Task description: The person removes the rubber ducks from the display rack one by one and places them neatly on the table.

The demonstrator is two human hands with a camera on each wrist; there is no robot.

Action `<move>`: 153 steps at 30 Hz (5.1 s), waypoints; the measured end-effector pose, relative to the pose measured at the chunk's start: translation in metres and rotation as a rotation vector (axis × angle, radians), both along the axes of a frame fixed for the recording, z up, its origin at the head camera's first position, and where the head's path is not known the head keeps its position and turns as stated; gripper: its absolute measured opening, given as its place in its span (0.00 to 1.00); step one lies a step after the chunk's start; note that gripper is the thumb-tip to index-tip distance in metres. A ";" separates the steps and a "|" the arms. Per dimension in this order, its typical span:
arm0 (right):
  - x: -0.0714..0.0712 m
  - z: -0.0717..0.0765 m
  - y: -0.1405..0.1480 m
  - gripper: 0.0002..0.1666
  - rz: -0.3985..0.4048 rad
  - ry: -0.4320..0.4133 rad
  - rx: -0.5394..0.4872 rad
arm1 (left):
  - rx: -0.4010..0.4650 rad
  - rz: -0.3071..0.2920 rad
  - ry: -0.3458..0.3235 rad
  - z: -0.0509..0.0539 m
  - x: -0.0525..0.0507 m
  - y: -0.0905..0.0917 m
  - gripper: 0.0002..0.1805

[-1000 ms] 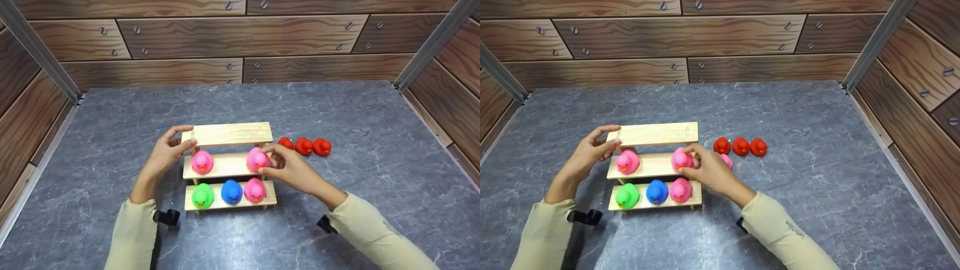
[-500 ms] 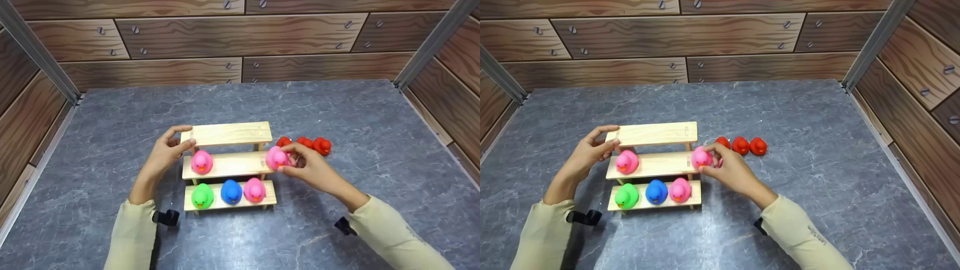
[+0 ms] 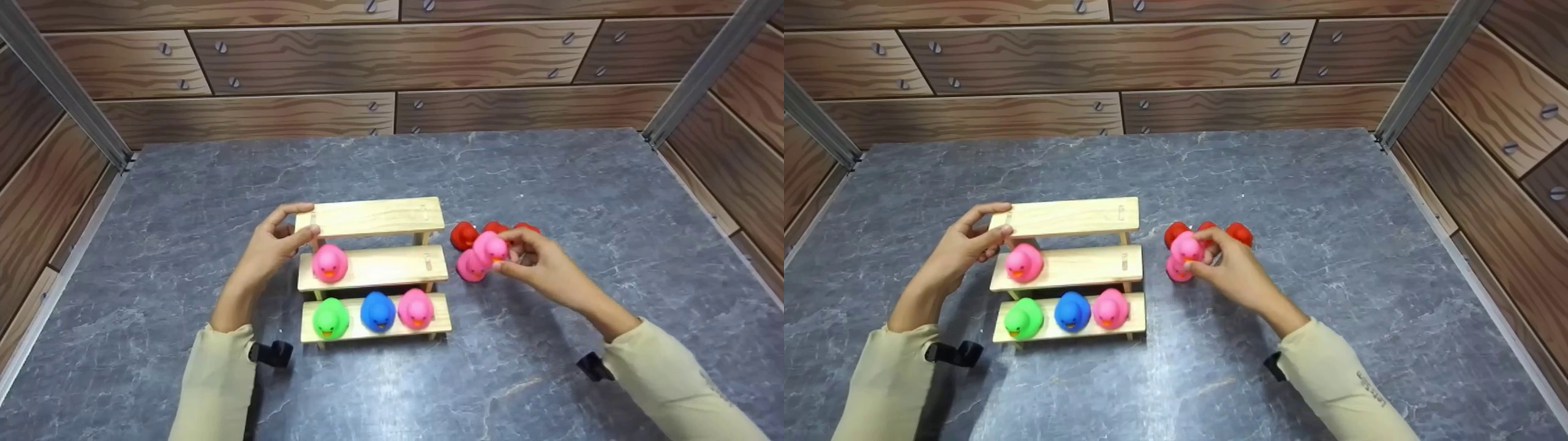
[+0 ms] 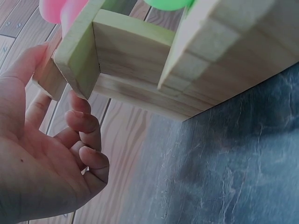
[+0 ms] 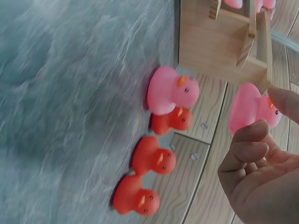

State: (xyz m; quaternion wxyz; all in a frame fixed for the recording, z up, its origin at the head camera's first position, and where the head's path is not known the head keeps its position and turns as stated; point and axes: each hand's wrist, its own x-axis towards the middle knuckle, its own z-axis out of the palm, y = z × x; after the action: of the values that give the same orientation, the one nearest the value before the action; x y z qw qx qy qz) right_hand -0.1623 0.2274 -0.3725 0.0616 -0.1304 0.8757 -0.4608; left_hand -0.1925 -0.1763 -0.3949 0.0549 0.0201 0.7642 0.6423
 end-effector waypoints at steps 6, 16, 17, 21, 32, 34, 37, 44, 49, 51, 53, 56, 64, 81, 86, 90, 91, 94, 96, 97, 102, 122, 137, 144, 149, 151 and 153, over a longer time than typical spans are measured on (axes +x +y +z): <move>-0.001 -0.001 0.014 0.25 -0.003 -0.008 0.009 | -0.012 0.002 -0.002 0.000 0.000 0.000 0.25; -0.005 -0.021 0.026 0.23 -0.029 -0.022 0.036 | 0.008 -0.003 -0.016 0.001 0.001 -0.001 0.26; -0.005 -0.023 0.026 0.23 -0.033 -0.025 0.037 | 0.006 -0.003 -0.016 0.001 0.000 -0.001 0.26; -0.006 -0.029 0.031 0.24 -0.040 -0.046 0.047 | -0.004 -0.003 -0.021 0.001 0.000 0.000 0.26; -0.010 -0.041 0.038 0.27 -0.001 -0.119 0.104 | -0.029 0.010 -0.023 0.002 0.001 0.000 0.25; -0.011 -0.042 0.037 0.27 0.005 -0.127 0.111 | -0.033 0.008 -0.024 0.002 0.001 0.000 0.25; -0.012 -0.043 0.037 0.27 0.011 -0.140 0.106 | -0.032 0.004 -0.022 0.002 0.001 -0.001 0.25; -0.015 -0.044 0.038 0.29 0.012 -0.168 0.131 | -0.011 -0.007 -0.026 0.002 0.002 -0.001 0.26; -0.016 -0.044 0.039 0.29 0.010 -0.177 0.133 | -0.004 -0.003 -0.024 0.002 0.002 -0.001 0.26; -0.017 -0.044 0.039 0.29 0.011 -0.176 0.137 | -0.004 -0.002 -0.022 0.001 0.002 -0.001 0.26; -0.017 -0.043 0.038 0.29 0.013 -0.173 0.141 | -0.005 -0.001 -0.020 0.001 0.002 -0.001 0.26; -0.018 -0.043 0.037 0.28 0.016 -0.172 0.141 | -0.009 -0.001 -0.018 0.000 0.001 -0.001 0.26; -0.018 -0.041 0.036 0.28 0.013 -0.186 0.158 | 0.002 0.008 -0.011 0.001 0.000 0.000 0.25; -0.011 -0.014 0.037 0.30 -0.012 -0.139 0.068 | 0.009 0.001 -0.015 0.000 0.000 0.000 0.26; -0.003 -0.004 0.028 0.30 -0.019 -0.162 -0.013 | 0.000 0.002 -0.017 0.000 0.001 -0.001 0.26; 0.006 0.003 0.016 0.29 0.016 -0.150 -0.101 | 0.003 -0.002 -0.019 0.000 0.001 -0.001 0.25; 0.008 0.005 0.012 0.29 0.022 -0.144 -0.116 | 0.003 -0.003 -0.017 0.000 0.002 -0.001 0.26; 0.013 0.011 0.002 0.28 0.033 -0.135 -0.146 | 0.000 -0.005 -0.014 0.000 0.002 -0.002 0.26; 0.015 0.013 -0.004 0.28 0.039 -0.137 -0.168 | -0.002 -0.005 -0.011 0.000 0.002 -0.001 0.26; 0.017 0.013 -0.007 0.28 0.041 -0.140 -0.182 | -0.003 -0.005 -0.011 0.000 0.002 -0.001 0.25; 0.019 0.015 -0.021 0.27 0.055 -0.169 -0.234 | -0.008 -0.003 -0.008 -0.001 0.001 0.000 0.25; 0.022 0.008 -0.103 0.31 0.201 -0.159 -0.348 | -0.001 0.000 0.002 0.000 -0.001 0.001 0.25; 0.020 0.010 -0.156 0.30 0.223 -0.101 -0.308 | -0.015 0.004 0.000 0.000 -0.001 0.001 0.26; 0.014 0.011 -0.169 0.28 0.192 -0.127 -0.272 | -0.012 0.009 -0.010 0.000 -0.001 0.002 0.26; 0.010 0.008 -0.177 0.29 0.187 -0.126 -0.276 | -0.016 0.021 -0.013 0.001 -0.001 0.002 0.25; 0.009 0.007 -0.180 0.28 0.190 -0.122 -0.269 | -0.017 0.024 -0.013 0.001 -0.001 0.001 0.25; 0.008 0.005 -0.183 0.28 0.194 -0.118 -0.258 | -0.017 0.025 -0.013 0.001 -0.001 0.001 0.25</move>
State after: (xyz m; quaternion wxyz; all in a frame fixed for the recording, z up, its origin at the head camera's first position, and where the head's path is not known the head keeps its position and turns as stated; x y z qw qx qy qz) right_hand -0.1547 0.0444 -0.3672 0.1396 -0.1938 0.7874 -0.5683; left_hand -0.1931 -0.1748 -0.3943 0.0518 0.0059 0.7695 0.6366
